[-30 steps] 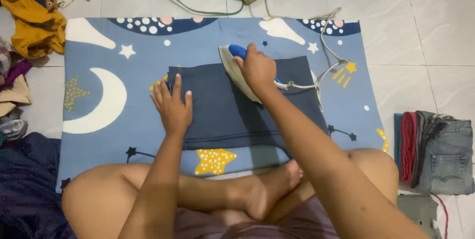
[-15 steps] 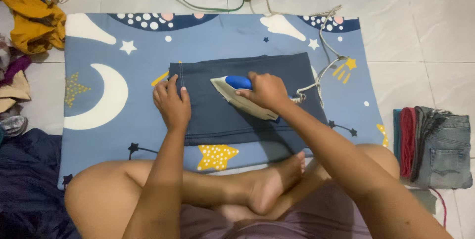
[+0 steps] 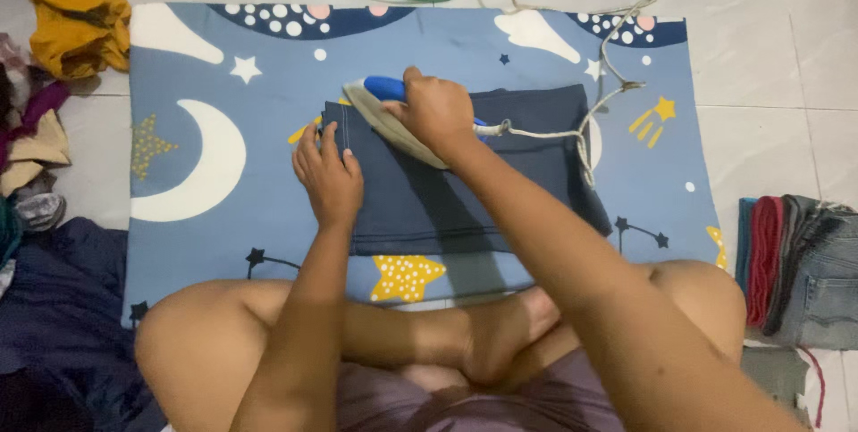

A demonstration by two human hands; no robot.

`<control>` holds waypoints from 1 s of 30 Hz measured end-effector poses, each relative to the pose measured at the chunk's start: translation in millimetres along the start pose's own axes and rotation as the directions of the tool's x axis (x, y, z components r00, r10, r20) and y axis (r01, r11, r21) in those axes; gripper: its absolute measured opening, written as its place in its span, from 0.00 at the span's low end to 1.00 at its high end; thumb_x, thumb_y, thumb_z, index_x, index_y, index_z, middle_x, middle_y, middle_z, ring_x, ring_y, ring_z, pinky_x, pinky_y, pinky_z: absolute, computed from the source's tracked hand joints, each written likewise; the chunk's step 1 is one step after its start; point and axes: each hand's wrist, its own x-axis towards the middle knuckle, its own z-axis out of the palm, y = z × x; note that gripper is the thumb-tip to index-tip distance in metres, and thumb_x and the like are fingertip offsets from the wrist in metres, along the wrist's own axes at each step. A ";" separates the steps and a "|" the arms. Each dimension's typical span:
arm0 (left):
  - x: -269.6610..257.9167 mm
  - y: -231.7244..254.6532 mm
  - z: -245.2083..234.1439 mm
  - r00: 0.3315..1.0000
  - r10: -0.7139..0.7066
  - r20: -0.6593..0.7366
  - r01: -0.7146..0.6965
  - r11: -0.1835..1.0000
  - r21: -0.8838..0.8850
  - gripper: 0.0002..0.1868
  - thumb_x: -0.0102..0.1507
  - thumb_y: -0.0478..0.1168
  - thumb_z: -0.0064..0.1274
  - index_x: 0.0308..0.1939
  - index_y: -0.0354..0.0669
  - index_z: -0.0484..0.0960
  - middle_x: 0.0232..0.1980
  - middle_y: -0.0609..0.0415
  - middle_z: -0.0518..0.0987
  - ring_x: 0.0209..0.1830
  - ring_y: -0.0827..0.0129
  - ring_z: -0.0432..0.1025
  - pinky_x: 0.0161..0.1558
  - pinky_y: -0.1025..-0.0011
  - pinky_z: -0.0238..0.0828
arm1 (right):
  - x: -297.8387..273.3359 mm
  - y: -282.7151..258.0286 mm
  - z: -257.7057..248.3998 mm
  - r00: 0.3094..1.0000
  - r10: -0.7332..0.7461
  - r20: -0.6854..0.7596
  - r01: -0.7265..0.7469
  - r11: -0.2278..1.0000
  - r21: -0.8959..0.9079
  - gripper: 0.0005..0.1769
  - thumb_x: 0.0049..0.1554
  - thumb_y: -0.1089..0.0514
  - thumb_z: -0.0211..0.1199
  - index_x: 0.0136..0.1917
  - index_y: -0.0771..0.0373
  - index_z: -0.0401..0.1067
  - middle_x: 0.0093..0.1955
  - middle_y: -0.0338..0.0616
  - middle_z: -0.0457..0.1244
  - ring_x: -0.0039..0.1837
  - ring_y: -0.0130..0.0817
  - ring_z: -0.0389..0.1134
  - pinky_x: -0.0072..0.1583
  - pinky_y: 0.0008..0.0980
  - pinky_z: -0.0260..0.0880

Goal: The person irons a pair of dark trousers laid out on a patterned mat on the floor. They use a handheld electric iron to smooth the fabric, then fold the trousers neatly.

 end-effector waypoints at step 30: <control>8.2 52.8 19.6 0.850 0.232 0.473 -0.347 0.922 0.171 0.34 0.66 0.55 0.47 0.75 0.50 0.66 0.81 0.39 0.54 0.82 0.43 0.42 0.74 0.35 0.27 | -143.8 203.9 -85.4 0.957 0.291 -0.002 -0.289 0.950 -0.120 0.34 0.47 0.29 0.73 0.46 0.62 0.75 0.35 0.56 0.69 0.40 0.56 0.73 0.42 0.52 0.71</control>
